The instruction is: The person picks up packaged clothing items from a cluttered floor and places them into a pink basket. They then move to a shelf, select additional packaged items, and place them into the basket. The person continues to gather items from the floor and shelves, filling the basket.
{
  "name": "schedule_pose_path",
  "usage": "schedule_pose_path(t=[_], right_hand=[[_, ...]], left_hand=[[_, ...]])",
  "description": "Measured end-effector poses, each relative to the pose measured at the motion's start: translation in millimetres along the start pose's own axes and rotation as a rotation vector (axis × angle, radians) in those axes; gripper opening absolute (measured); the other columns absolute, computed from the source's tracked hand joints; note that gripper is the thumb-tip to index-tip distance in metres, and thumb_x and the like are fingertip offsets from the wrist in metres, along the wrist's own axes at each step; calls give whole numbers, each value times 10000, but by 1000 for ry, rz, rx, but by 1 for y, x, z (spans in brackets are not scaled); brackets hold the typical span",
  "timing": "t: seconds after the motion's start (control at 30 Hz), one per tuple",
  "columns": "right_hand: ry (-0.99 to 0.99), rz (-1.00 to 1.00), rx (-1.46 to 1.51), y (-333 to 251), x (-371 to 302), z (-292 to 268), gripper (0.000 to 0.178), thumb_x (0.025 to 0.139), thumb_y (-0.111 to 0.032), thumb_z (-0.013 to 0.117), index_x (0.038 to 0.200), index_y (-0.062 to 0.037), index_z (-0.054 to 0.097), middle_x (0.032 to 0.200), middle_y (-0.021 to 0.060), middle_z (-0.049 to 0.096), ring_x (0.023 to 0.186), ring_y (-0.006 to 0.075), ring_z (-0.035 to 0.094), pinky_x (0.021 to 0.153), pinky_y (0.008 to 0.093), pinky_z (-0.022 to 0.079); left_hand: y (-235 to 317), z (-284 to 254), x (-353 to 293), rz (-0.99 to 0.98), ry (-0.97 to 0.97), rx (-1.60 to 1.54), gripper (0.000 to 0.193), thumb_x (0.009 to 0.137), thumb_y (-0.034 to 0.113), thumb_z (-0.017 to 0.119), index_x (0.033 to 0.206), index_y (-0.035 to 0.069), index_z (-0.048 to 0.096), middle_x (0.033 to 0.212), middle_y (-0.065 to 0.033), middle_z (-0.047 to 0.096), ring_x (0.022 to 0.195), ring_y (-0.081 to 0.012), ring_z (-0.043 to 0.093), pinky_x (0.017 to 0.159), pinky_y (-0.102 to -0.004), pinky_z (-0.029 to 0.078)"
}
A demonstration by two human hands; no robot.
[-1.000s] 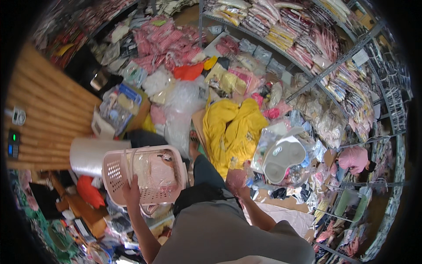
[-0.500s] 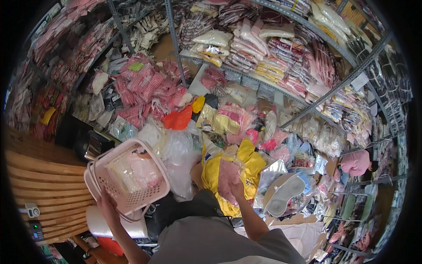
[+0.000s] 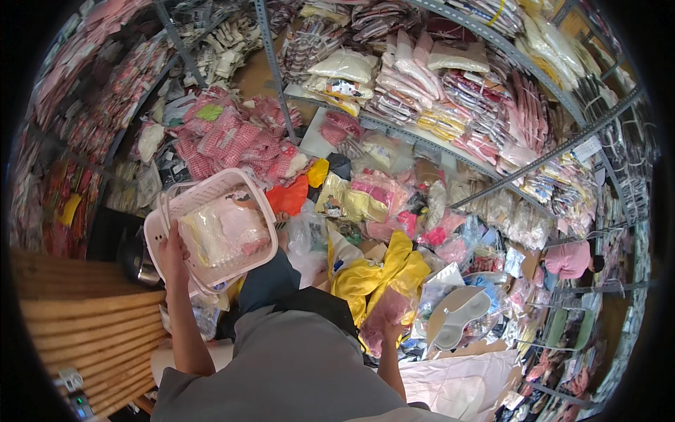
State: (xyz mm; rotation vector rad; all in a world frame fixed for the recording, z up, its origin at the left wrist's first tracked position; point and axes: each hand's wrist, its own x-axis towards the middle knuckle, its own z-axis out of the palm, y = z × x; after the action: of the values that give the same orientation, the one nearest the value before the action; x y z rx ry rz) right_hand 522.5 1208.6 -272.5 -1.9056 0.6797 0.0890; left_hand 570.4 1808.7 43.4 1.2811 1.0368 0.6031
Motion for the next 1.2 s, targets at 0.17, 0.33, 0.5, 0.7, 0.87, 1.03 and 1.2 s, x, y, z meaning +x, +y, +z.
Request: schedule_pose_path(t=[0.17,0.33,0.5,0.7,0.87,1.03,1.2], right_hand=[[141,330,-152,-50,-8,70,537,769,-249,824,1174,61,656,1106,189,718,1016,286,679,847,401,528],[113,232,-180,-109,9,149,532,758,-255,809,1163,55,658,1057,196,729,995,316,694,847,406,527],[-135,144,-641,-205,84,231,417,815,-238,726,1153,0,665,1005,277,699,990,411,680,857,448,528],[-138,-493,-415,-379,125,305,503,820,-268,760,1237,-11,647,1401,279,514,1281,439,517,1064,427,431],[-358,-576,-291,-503,132,322,557,743,-129,728,1288,-61,632,1499,229,438,1377,426,432,1149,451,361],[-341,-757,-332,-590,166,358,598,690,-169,710,1261,-9,638,1506,220,447,1406,413,405,1170,450,329],[-344,-1077,-403,-668,245,412,559,699,-235,721,1192,24,669,1546,250,389,1444,437,343,1186,514,283]], left_hand=[[-26,44,130,-165,-12,79,341,951,387,699,791,175,485,629,98,316,511,-34,292,466,-238,240],[-41,70,256,-394,-40,26,326,936,366,719,814,161,497,638,77,310,506,-59,306,478,-256,278],[-66,72,320,-452,-24,45,309,932,366,724,871,135,527,632,73,316,513,-76,327,495,-281,320],[-70,57,393,-491,-20,86,321,937,387,708,832,143,528,614,63,338,493,-93,328,493,-293,333],[-89,46,427,-574,-13,123,367,946,401,685,744,170,483,586,61,341,478,-97,337,478,-306,341],[-114,32,435,-634,-4,64,362,956,391,672,740,173,479,569,52,349,460,-100,352,453,-306,352],[-123,5,410,-622,146,-5,403,977,390,648,710,185,426,546,49,321,449,-105,334,444,-306,347]])
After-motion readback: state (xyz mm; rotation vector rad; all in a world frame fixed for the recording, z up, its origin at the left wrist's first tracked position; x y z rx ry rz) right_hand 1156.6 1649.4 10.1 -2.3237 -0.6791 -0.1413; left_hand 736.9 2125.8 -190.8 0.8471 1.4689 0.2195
